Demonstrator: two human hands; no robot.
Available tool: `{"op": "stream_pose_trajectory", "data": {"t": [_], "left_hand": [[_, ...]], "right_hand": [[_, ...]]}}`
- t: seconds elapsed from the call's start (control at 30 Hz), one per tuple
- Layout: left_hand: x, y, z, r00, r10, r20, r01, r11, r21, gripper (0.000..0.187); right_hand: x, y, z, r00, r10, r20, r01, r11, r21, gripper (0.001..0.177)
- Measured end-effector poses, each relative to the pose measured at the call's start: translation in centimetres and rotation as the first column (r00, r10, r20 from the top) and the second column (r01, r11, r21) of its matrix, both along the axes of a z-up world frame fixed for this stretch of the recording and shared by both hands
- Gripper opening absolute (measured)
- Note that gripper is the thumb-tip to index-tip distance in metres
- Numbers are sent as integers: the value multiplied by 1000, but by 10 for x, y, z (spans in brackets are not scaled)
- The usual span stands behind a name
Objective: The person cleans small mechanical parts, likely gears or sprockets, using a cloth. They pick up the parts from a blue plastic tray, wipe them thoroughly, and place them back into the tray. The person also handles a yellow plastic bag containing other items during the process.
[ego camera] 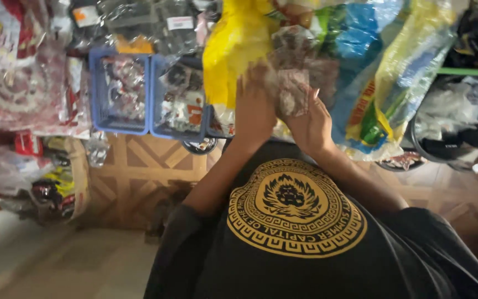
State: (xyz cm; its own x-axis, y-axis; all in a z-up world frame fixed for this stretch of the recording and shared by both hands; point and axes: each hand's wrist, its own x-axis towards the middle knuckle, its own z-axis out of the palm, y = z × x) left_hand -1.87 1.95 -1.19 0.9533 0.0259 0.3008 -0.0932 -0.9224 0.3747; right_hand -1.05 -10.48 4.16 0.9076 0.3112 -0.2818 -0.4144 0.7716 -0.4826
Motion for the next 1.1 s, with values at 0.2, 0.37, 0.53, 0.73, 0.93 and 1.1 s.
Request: {"op": "stream_pose_trajectory", "data": {"t": [0.2, 0.37, 0.53, 0.73, 0.93, 1.1], "left_hand": [[-1, -4, 0, 985, 110, 132, -86, 981, -172, 50], [-30, 10, 5, 992, -77, 102, 82, 996, -45, 58], [-67, 59, -7, 985, -128, 115, 123, 991, 52, 74], [-103, 111, -25, 966, -233, 113, 253, 940, -227, 24], [-114, 150, -26, 930, 82, -359, -361, 391, -846, 41], [-124, 171, -41, 858, 146, -492, -504, 414, -758, 29]], "right_hand": [[-2, 18, -24, 989, 96, 112, -31, 878, -477, 45], [14, 12, -35, 959, 255, -120, -274, 944, -183, 74], [1, 35, -19, 892, 444, -79, -451, 868, -209, 73], [18, 57, -27, 666, 744, -42, -630, 532, -565, 72], [6, 92, -32, 477, 879, 5, -219, 125, -968, 54], [-31, 120, -111, 609, 793, 21, -403, 332, -853, 38]]}}
